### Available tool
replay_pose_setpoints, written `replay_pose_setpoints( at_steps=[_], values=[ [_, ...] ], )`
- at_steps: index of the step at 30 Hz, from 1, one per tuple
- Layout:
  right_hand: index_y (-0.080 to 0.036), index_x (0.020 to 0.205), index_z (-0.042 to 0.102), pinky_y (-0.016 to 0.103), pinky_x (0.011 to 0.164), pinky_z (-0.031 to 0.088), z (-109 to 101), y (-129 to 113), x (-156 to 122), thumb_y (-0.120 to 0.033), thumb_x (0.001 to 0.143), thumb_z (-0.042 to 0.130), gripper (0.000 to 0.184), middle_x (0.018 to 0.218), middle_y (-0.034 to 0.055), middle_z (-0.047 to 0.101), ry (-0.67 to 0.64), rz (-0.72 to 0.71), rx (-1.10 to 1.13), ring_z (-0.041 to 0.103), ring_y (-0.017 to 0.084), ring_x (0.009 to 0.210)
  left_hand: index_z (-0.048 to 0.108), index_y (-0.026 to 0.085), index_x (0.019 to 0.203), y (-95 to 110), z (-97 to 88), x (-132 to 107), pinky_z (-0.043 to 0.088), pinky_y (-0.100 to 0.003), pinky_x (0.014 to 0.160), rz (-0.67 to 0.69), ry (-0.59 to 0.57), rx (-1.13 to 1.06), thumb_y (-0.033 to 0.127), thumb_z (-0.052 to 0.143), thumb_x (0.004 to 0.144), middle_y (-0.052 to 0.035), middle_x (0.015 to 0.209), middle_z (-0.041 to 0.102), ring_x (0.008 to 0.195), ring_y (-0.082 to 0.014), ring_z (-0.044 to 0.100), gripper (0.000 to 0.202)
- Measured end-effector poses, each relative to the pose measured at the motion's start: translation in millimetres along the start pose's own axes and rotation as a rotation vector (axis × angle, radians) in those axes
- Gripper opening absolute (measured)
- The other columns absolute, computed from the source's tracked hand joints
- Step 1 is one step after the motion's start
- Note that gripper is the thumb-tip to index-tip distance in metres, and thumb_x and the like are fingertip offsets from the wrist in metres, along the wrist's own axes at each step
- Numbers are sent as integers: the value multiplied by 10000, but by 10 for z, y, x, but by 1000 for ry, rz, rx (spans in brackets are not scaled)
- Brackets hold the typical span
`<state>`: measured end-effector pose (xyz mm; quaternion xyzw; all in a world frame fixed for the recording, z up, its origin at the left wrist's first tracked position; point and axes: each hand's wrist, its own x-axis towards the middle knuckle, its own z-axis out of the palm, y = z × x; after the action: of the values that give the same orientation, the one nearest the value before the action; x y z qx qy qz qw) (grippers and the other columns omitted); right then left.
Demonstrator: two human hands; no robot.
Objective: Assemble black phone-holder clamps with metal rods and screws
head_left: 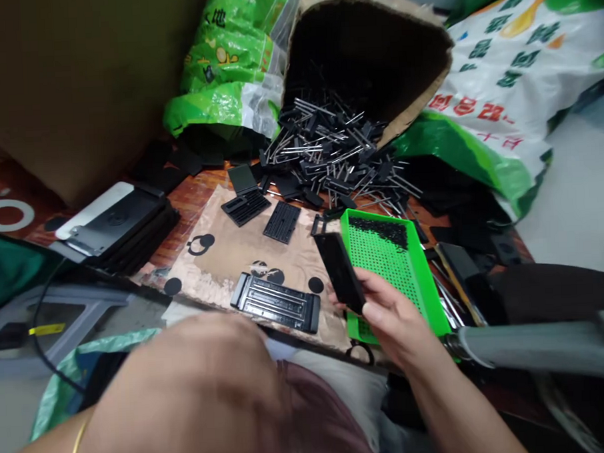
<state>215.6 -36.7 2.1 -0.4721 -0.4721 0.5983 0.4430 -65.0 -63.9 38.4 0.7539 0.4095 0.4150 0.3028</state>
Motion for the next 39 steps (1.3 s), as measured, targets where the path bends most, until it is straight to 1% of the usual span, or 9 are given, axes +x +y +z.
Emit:
replay_pose_setpoints(
  at_steps=[3,7,11,14,19,25,30,34,39],
  values=[
    [-273,1265,524,388,911,506,17,-71,-46,-296,755,672,532,1212,80,574,6,-227,-604,584,233,1071,641,331,915,-102,-159,198,546,-310,758,-45,167,14,154,485,874,26,873,675,849,-155,643,238],
    [-252,1329,450,393,902,495,128,-177,-110,-221,759,623,597,1193,96,545,-147,-415,-1042,548,236,1087,561,251,1161,-487,-116,270,469,-375,942,-118,-67,255,207,572,843,-50,1148,636,1083,-206,580,322],
    [-288,1333,412,358,867,509,255,-204,-199,-154,721,596,653,1200,71,526,-430,-345,-1073,546,209,1064,200,236,1454,-722,12,235,336,-492,1057,-54,-298,337,282,690,760,-144,1426,406,1295,-291,392,852],
    [-312,1338,384,369,866,508,301,-195,-245,-134,702,586,690,1211,58,515,-503,-303,-1084,542,204,1061,123,279,1467,-802,99,252,315,-540,1037,-44,-340,344,254,691,762,-130,1369,467,1235,-292,444,906],
    [-281,1335,389,391,893,493,293,-185,-239,-155,738,585,640,1194,68,518,-451,-349,-1111,515,210,1089,168,274,1450,-820,150,283,331,-524,1006,-42,-345,345,259,708,749,-107,1262,545,1138,-278,492,885],
    [-230,1340,412,527,1023,374,301,-104,-168,-154,749,607,627,1174,87,532,-361,-452,-1242,501,240,1091,173,256,1451,-522,-45,242,254,-497,1087,-32,-502,241,421,693,744,-125,1458,318,1326,-294,300,893],
    [-219,1333,415,509,1030,372,385,-26,-168,-161,753,600,611,1198,93,514,-409,-471,-1211,479,244,1119,436,255,1290,-319,47,166,57,-649,1069,25,-557,390,579,651,722,-99,1256,521,1225,-319,395,689],
    [-178,1357,396,513,1037,359,409,-3,-164,-226,781,598,613,1159,100,538,-351,-473,-1246,497,248,1091,518,227,1172,-327,168,199,92,-611,1077,21,-529,420,440,657,754,-56,1070,599,1069,-259,497,489],
    [-158,1212,547,550,1051,296,357,-23,-75,-362,761,651,506,1034,90,591,-197,-423,-1364,557,260,1010,533,211,1165,-436,190,361,135,-591,1074,62,-521,432,438,675,723,-73,1088,602,1087,-272,491,517]
  ],
)
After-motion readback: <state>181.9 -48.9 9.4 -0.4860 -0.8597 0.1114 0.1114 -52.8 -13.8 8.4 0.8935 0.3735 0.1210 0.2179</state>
